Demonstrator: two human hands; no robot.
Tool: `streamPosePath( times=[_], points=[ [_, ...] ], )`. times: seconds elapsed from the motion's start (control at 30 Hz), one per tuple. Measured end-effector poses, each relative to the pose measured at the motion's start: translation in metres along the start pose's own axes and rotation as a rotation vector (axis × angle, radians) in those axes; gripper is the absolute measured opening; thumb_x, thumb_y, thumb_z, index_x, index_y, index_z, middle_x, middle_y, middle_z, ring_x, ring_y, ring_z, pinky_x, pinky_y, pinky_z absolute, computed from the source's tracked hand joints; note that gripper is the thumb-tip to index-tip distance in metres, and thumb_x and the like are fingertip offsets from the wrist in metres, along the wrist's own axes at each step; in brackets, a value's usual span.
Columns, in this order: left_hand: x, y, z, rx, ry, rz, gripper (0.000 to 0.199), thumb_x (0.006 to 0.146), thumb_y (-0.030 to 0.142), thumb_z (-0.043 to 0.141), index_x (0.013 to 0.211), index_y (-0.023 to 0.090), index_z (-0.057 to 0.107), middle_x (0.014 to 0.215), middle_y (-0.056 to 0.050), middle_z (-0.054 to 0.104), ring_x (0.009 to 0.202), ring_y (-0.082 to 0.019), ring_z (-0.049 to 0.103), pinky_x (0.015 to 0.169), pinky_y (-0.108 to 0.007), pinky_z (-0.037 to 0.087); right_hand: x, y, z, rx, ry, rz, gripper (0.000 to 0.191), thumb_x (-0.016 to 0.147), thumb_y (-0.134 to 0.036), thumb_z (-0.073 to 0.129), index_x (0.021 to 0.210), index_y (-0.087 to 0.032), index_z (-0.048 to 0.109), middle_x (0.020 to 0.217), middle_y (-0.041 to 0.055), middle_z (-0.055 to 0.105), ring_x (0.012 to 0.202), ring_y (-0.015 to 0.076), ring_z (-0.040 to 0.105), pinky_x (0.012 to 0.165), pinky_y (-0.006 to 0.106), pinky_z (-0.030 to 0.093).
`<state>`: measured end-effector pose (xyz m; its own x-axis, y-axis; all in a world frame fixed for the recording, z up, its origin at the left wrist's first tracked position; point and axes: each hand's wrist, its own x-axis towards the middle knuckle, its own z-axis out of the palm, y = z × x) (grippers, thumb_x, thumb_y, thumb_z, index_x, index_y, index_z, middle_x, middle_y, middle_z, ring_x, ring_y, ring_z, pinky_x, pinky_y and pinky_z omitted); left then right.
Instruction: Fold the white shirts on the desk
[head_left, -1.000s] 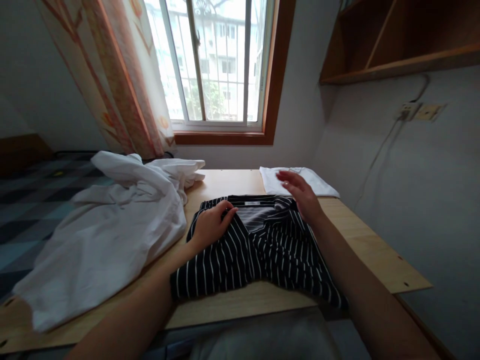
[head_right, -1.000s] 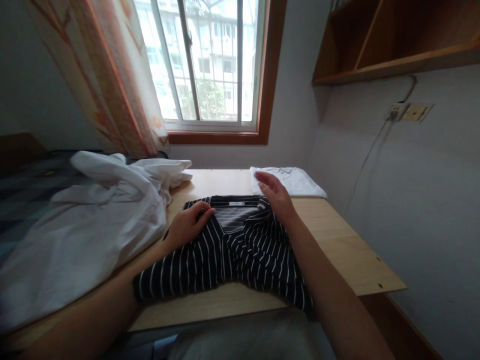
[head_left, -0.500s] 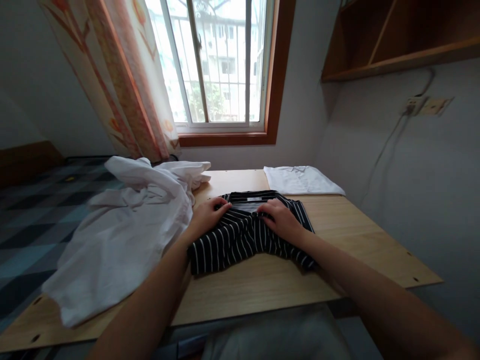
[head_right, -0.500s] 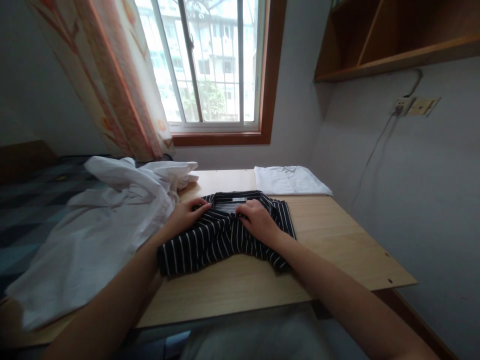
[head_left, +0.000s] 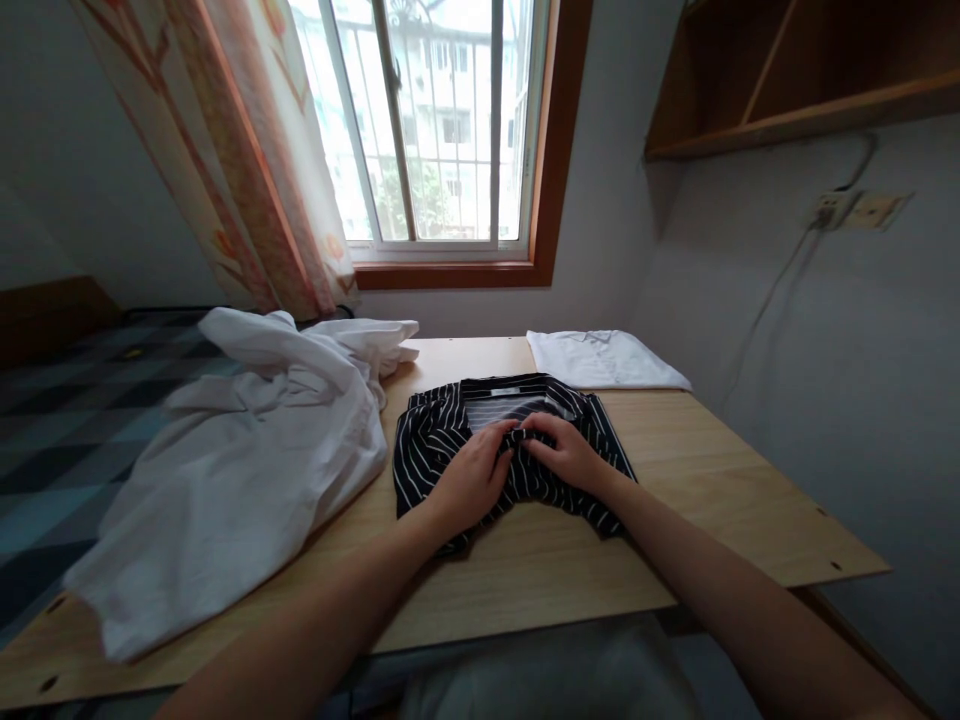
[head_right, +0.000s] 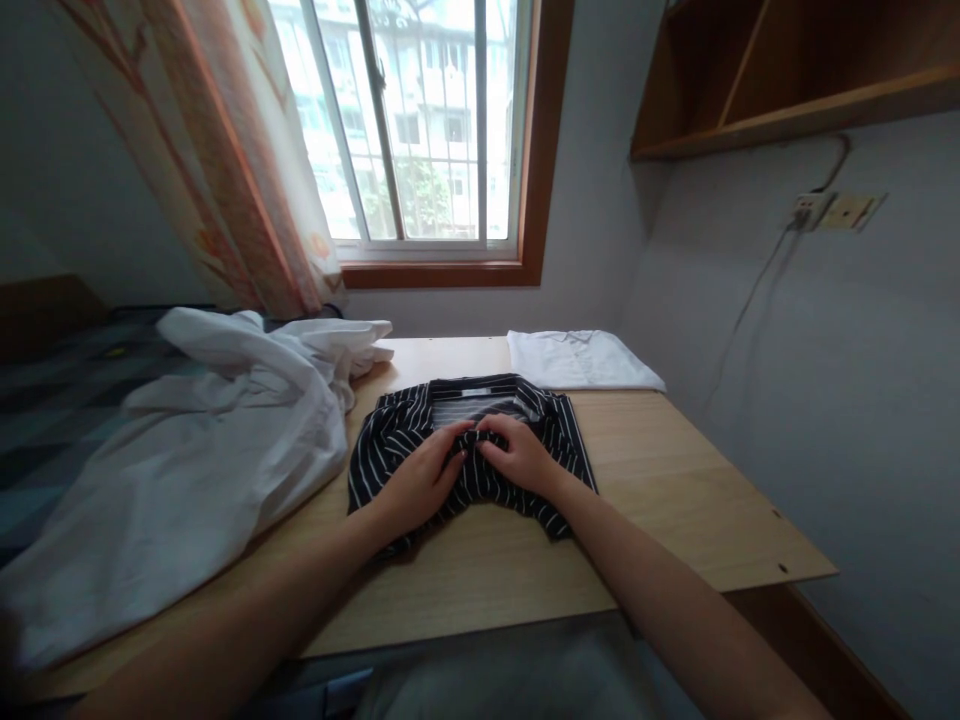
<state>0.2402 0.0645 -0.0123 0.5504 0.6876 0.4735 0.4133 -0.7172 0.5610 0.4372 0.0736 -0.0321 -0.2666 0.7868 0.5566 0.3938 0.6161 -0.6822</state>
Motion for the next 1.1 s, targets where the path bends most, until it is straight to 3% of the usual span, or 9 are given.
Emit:
streamPosePath(
  times=[0.2, 0.43, 0.7, 0.87, 1.1],
  points=[
    [0.014, -0.028, -0.011, -0.261, -0.133, -0.201, 0.02, 0.089, 0.026, 0.05, 0.1, 0.022, 0.066, 0.104, -0.004, 0.072, 0.101, -0.02, 0.064, 0.097, -0.038, 0.049, -0.002, -0.002, -0.002, 0.171, -0.082, 0.094, 0.015, 0.088, -0.034, 0.059, 0.082, -0.02, 0.06, 0.08, -0.0002, 0.061, 0.078, 0.0175, 0.056, 0.077, 0.031, 0.044],
    [0.02, -0.048, -0.019, -0.454, -0.194, -0.376, 0.021, 0.078, 0.03, 0.056, 0.091, 0.024, 0.071, 0.099, -0.003, 0.074, 0.098, -0.02, 0.065, 0.096, -0.034, 0.049, 0.0, -0.004, 0.005, 0.266, -0.056, 0.147, 0.03, 0.093, -0.047, 0.053, 0.081, -0.02, 0.059, 0.078, -0.0002, 0.059, 0.077, 0.0164, 0.054, 0.075, 0.03, 0.043],
    [0.021, -0.045, -0.013, -0.521, -0.249, -0.395, 0.031, 0.081, 0.043, 0.059, 0.098, 0.022, 0.073, 0.106, -0.005, 0.075, 0.1, -0.02, 0.065, 0.095, -0.036, 0.049, 0.0, -0.002, 0.007, 0.202, 0.043, 0.123, 0.028, 0.091, -0.047, 0.057, 0.082, -0.021, 0.06, 0.08, 0.0003, 0.061, 0.078, 0.0167, 0.056, 0.077, 0.031, 0.044],
    [0.023, -0.048, -0.008, -0.462, -0.198, -0.368, 0.03, 0.078, 0.043, 0.065, 0.098, 0.021, 0.072, 0.1, -0.004, 0.075, 0.091, -0.017, 0.065, 0.087, -0.033, 0.052, 0.001, 0.001, 0.007, 0.248, 0.016, 0.16, 0.03, 0.089, -0.05, 0.058, 0.078, -0.021, 0.058, 0.077, -0.0003, 0.059, 0.075, 0.0159, 0.053, 0.076, 0.031, 0.044],
    [0.021, -0.033, -0.007, -0.253, -0.094, -0.261, 0.028, 0.08, 0.045, 0.065, 0.092, 0.021, 0.071, 0.093, -0.003, 0.073, 0.086, -0.017, 0.063, 0.082, -0.031, 0.048, 0.001, 0.003, 0.005, 0.27, -0.031, 0.193, 0.031, 0.088, -0.05, 0.059, 0.078, -0.021, 0.058, 0.075, -0.0004, 0.057, 0.074, 0.0158, 0.051, 0.074, 0.03, 0.042]
  ],
)
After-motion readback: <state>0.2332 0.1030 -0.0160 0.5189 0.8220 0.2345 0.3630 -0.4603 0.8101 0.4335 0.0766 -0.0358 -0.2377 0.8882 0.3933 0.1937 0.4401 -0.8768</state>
